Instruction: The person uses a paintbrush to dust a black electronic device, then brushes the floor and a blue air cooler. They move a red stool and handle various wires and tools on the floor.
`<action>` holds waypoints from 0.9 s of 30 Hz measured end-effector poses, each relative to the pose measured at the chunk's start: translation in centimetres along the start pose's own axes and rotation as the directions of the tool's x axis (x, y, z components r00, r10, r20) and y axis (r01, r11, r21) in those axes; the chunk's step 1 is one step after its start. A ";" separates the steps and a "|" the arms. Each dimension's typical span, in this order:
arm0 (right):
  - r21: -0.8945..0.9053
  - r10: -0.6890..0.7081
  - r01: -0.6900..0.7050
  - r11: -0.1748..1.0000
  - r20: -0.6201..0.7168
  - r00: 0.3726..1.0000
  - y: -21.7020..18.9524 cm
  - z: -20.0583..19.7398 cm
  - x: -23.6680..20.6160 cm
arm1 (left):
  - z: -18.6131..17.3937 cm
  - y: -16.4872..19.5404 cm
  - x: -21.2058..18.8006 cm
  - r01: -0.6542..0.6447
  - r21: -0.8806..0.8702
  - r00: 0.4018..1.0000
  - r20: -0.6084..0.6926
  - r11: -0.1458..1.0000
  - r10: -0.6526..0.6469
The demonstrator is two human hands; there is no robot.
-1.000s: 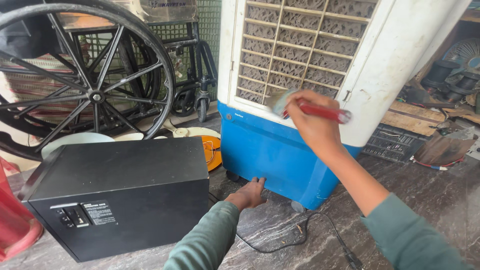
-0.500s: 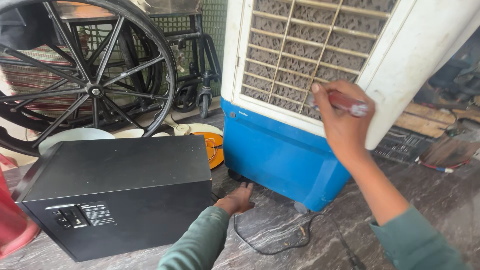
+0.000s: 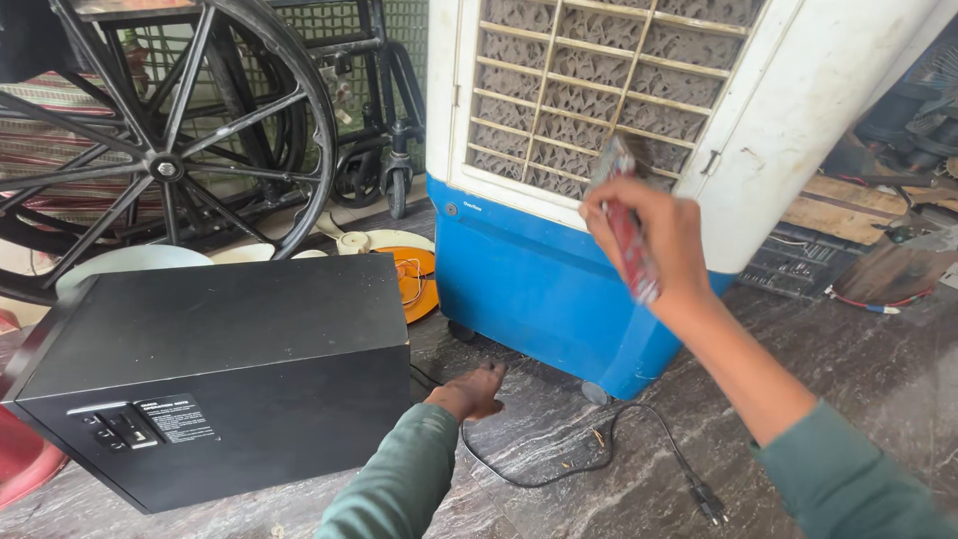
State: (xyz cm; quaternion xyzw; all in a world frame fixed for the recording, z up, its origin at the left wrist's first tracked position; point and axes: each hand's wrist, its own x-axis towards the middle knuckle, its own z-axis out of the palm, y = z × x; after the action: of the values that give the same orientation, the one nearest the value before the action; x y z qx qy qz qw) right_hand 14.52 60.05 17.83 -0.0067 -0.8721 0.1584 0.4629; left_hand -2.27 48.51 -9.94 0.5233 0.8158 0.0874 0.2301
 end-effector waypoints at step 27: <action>-0.289 -0.054 0.068 0.955 0.056 0.997 -4.2 -0.4 2.7 | 8.1 7.2 -4.3 -0.437 -0.401 0.880 -0.006 0.805 0.474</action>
State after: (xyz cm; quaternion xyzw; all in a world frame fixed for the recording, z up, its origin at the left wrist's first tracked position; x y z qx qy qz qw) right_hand 13.90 56.56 21.42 -0.0442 -0.8964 0.0144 0.4408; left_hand 8.85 47.04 -13.04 0.6505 0.6203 0.2762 0.3402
